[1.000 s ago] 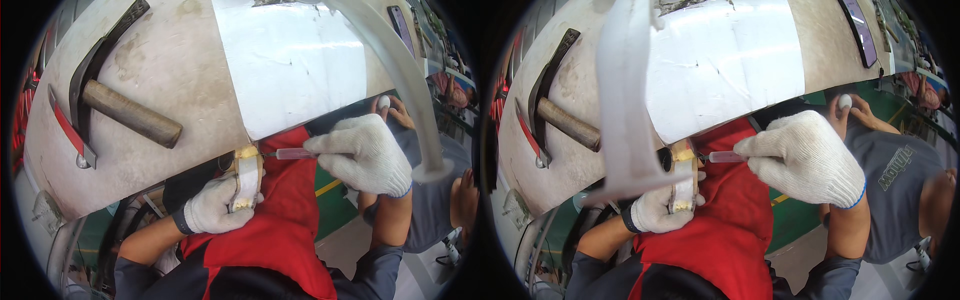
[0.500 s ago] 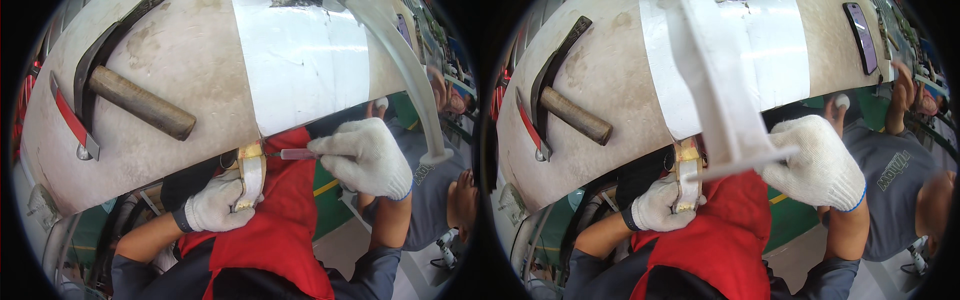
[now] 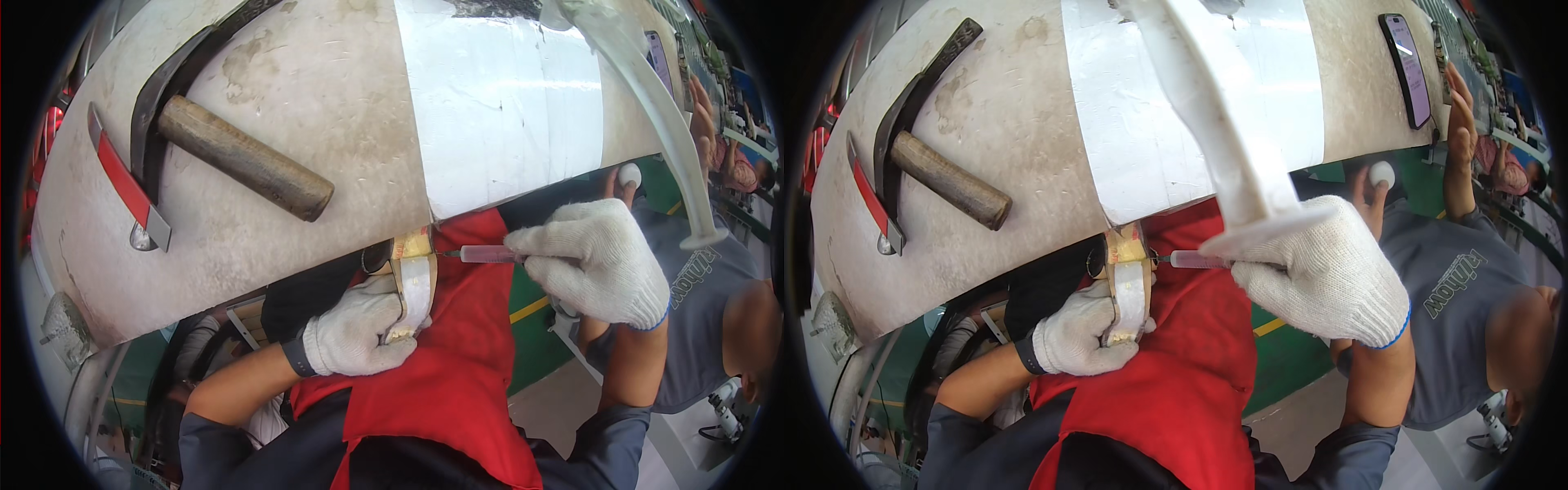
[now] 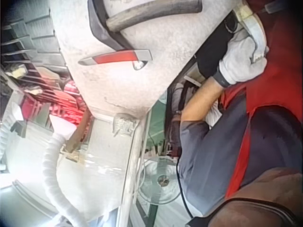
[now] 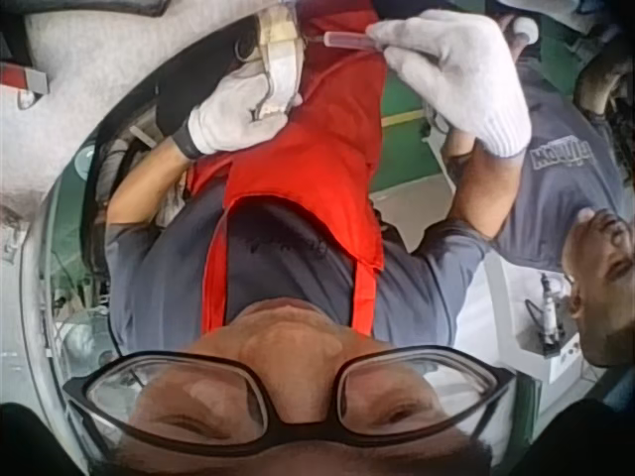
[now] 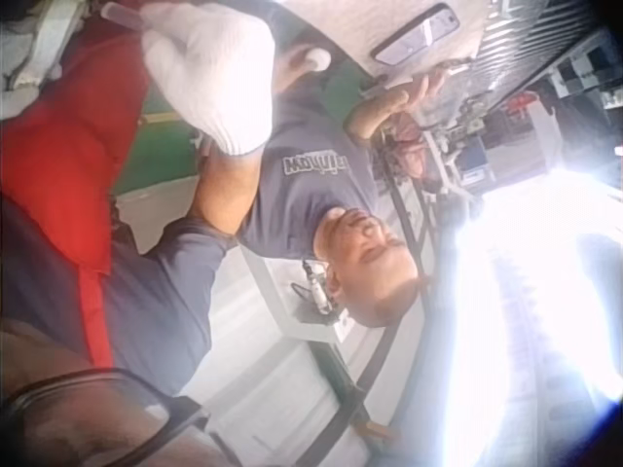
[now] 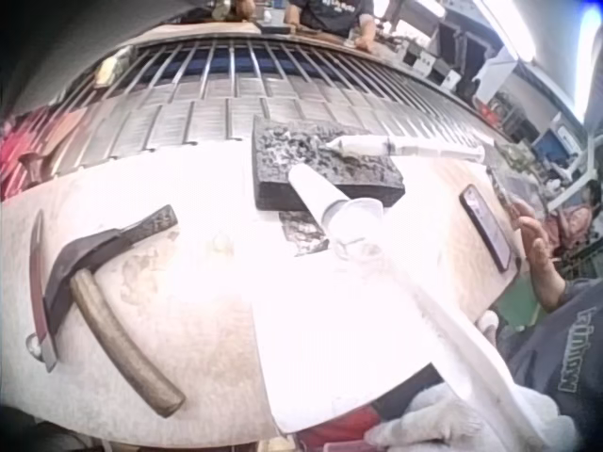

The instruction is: The person applies adhesive to heeled shoe parts using a syringe, attaches the soles onto shoe lasts by hand, and taps the edges with a hammer to secure them.

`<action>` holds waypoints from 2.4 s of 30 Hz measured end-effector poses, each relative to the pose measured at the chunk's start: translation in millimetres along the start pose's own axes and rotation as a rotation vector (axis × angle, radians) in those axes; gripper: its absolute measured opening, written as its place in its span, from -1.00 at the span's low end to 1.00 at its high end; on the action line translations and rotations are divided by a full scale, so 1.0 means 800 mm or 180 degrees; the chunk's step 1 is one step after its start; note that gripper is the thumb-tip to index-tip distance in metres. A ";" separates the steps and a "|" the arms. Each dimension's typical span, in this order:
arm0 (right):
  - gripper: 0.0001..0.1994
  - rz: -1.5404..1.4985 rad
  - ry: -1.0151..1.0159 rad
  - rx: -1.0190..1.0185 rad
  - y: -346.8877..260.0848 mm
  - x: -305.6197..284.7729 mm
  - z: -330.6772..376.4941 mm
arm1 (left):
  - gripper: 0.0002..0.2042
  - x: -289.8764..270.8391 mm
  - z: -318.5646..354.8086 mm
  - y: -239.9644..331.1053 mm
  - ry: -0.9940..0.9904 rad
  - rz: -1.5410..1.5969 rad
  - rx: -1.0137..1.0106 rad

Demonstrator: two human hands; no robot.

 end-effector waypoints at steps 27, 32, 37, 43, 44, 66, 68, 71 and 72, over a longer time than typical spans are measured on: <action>-0.74 0.0539 0.0271 -0.0434 -0.015 0.003 0.002 | -0.61 0.006 0.005 -0.005 -0.0033 -0.0272 0.0029; -0.63 0.0170 0.0414 -0.0121 -0.026 0.003 0.023 | -0.62 0.021 0.006 -0.004 -0.0395 0.1570 -0.1655; -0.51 0.0122 0.0381 -0.0571 -0.048 0.012 0.024 | -0.53 0.036 -0.009 -0.017 0.0353 0.2307 -0.1388; -0.53 0.0397 -0.0038 -0.0452 -0.060 0.032 0.004 | -0.59 0.034 -0.023 -0.019 0.0618 0.1292 -0.1076; -0.54 0.0456 -0.0012 -0.0677 -0.063 0.035 0.000 | -0.59 0.033 -0.023 -0.023 0.0648 0.1320 -0.1065; -0.67 0.0700 -0.0355 -0.0777 -0.080 0.029 -0.036 | -0.62 0.034 -0.032 -0.019 0.1227 -0.0245 -0.0170; -0.68 0.0671 -0.0368 -0.0751 -0.080 0.025 -0.040 | -0.62 0.036 -0.031 -0.017 0.1396 -0.0352 0.0012; -0.71 0.0574 -0.0433 -0.0677 -0.078 0.024 -0.050 | -0.67 0.031 -0.035 -0.018 0.1333 -0.0169 -0.0177; -0.72 0.0529 -0.0458 -0.0624 -0.077 0.024 -0.052 | -0.67 0.029 -0.036 -0.015 0.1158 -0.0165 -0.0329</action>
Point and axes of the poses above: each hand's wrist, its own z-axis away from the middle knuckle, its own x-axis out of the palm, y = z × x, the point moved 8 cm from there along -z, towards the middle knuckle, and after that the axes turned 3 degrees about -x, right-handed, at the moved point
